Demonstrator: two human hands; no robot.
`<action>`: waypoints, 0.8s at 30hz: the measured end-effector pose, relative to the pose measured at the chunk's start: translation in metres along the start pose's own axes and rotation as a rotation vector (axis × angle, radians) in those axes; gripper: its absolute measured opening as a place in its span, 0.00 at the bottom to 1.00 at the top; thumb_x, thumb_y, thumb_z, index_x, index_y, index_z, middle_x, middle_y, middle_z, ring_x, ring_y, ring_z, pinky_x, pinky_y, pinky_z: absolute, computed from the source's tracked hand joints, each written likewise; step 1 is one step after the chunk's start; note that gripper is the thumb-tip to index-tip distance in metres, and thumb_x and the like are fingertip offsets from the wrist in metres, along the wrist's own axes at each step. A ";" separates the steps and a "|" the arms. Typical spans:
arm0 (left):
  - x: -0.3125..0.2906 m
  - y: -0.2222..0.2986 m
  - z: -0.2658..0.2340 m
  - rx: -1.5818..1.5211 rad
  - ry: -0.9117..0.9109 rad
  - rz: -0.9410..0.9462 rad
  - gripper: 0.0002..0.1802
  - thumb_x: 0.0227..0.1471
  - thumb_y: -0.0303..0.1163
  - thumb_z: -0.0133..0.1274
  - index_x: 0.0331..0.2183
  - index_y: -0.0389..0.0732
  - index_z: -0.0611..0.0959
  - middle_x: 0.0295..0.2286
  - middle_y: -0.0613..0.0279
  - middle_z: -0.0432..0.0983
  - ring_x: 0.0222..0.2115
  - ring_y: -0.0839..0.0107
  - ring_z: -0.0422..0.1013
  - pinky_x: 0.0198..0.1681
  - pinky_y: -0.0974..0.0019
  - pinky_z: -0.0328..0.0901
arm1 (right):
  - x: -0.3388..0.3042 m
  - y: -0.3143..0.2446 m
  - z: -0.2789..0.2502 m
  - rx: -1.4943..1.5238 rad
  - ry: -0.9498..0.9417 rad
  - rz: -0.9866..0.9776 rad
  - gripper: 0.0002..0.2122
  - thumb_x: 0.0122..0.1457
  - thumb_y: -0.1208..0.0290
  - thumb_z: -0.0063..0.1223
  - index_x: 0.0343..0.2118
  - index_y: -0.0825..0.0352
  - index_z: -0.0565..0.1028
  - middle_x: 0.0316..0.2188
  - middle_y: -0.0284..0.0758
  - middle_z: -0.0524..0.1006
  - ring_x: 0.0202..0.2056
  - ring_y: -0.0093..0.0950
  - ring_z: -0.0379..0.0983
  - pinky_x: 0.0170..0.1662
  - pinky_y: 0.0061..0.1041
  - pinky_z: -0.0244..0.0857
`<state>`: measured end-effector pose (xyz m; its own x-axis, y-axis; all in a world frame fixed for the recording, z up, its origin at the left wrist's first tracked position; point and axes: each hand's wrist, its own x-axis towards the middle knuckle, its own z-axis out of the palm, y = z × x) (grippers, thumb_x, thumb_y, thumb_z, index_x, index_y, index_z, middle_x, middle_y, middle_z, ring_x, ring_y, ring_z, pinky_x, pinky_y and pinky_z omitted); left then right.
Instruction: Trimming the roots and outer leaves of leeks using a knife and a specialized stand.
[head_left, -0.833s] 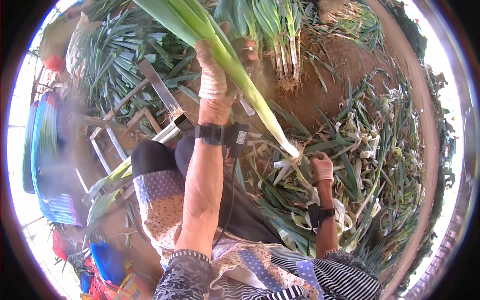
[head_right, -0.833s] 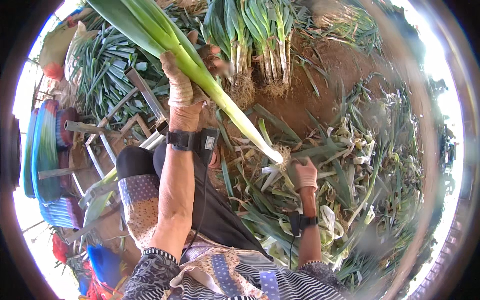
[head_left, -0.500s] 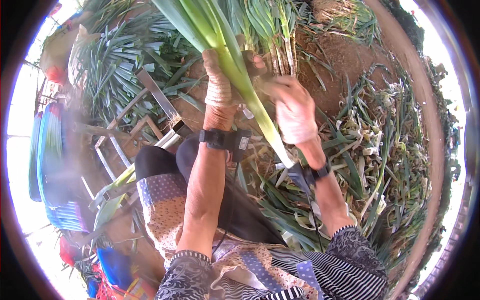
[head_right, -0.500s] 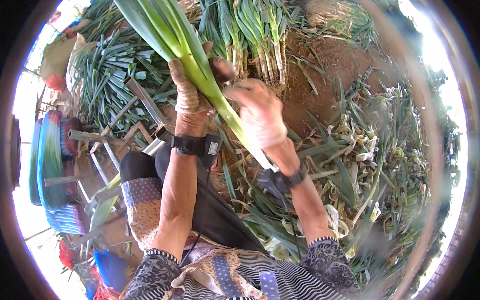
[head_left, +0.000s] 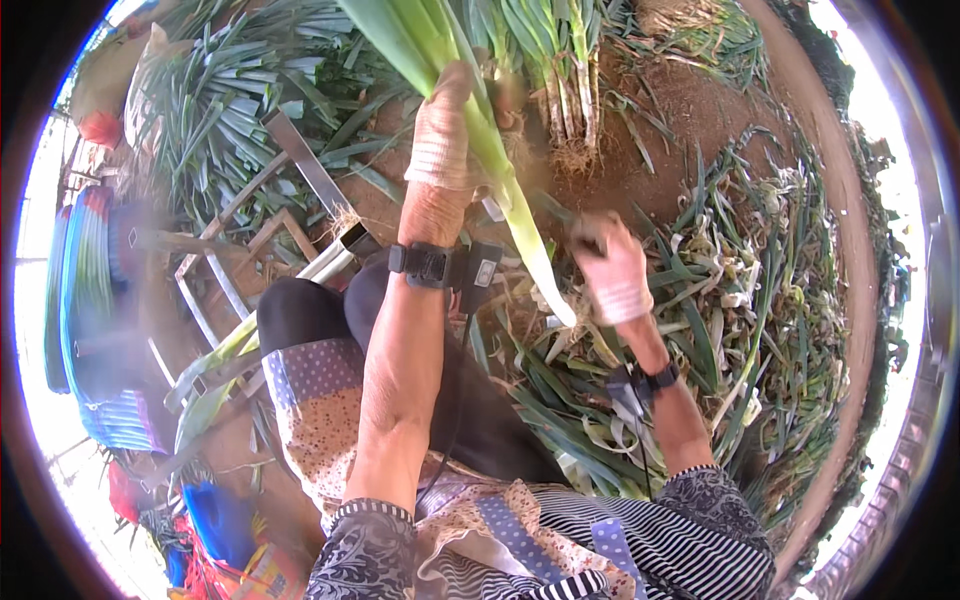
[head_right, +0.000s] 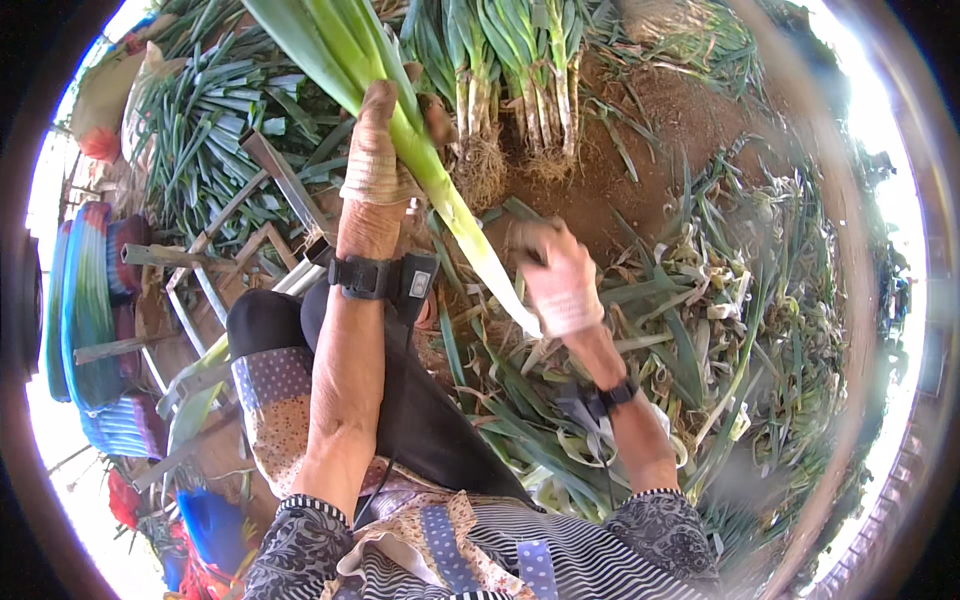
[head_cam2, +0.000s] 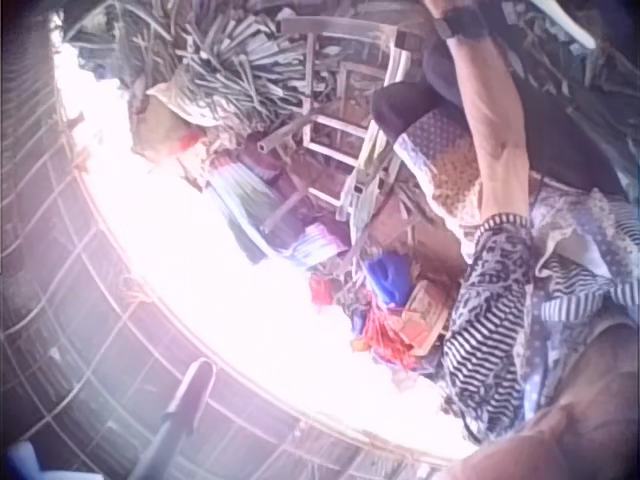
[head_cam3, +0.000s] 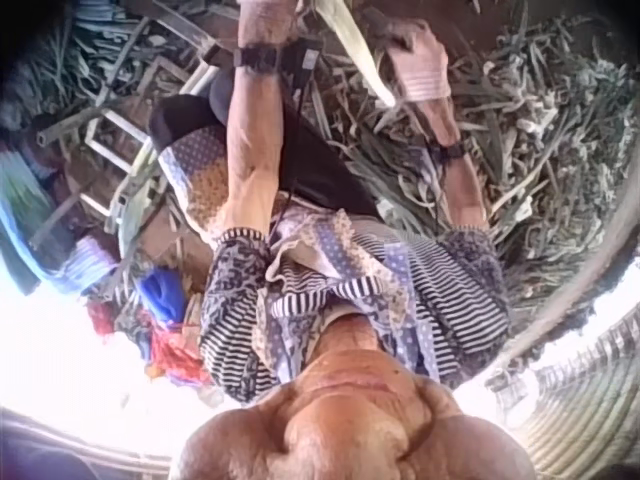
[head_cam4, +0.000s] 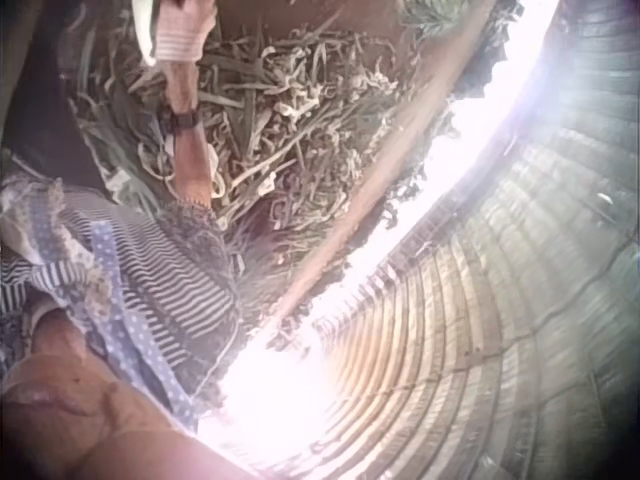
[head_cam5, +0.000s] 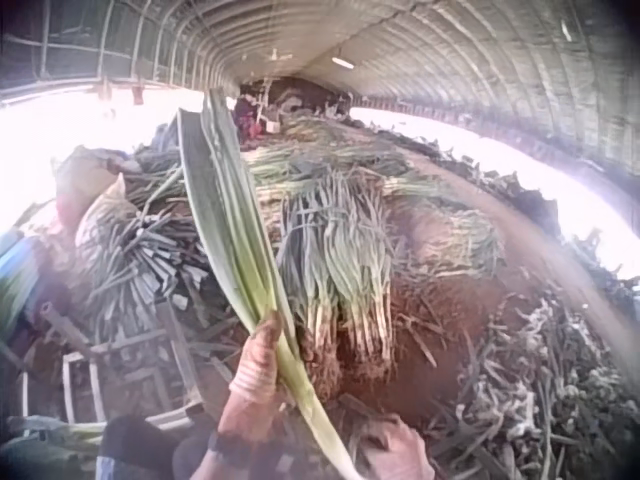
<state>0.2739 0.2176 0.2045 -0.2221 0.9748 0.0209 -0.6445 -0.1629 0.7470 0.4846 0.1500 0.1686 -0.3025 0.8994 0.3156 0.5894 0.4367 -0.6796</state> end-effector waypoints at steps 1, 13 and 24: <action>0.000 -0.003 -0.002 -0.065 -0.039 0.000 0.33 0.49 0.54 0.49 0.48 0.38 0.68 0.22 0.62 0.69 0.22 0.69 0.69 0.25 0.67 0.65 | 0.018 -0.004 0.000 -0.171 -0.011 -0.204 0.07 0.47 0.73 0.56 0.31 0.62 0.77 0.33 0.37 0.76 0.37 0.33 0.74 0.37 0.27 0.71; 0.004 -0.006 -0.015 -0.088 -0.242 -0.008 0.48 0.37 0.70 0.51 0.47 0.38 0.68 0.22 0.60 0.70 0.20 0.72 0.69 0.23 0.69 0.66 | 0.056 -0.043 0.006 0.272 -0.155 0.174 0.07 0.47 0.68 0.63 0.24 0.64 0.77 0.21 0.31 0.77 0.22 0.17 0.71 0.25 0.20 0.66; 0.000 0.005 -0.013 -0.050 -0.181 0.054 0.36 0.48 0.60 0.47 0.47 0.37 0.69 0.21 0.60 0.69 0.18 0.73 0.63 0.25 0.68 0.63 | -0.102 -0.029 -0.043 -0.094 -0.516 0.710 0.14 0.45 0.62 0.62 0.30 0.67 0.77 0.22 0.38 0.77 0.26 0.29 0.76 0.31 0.24 0.67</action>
<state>0.2609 0.2143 0.1998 -0.1251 0.9752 0.1823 -0.6719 -0.2185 0.7077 0.5304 0.0461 0.1848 -0.1283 0.8480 -0.5142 0.8193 -0.2016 -0.5368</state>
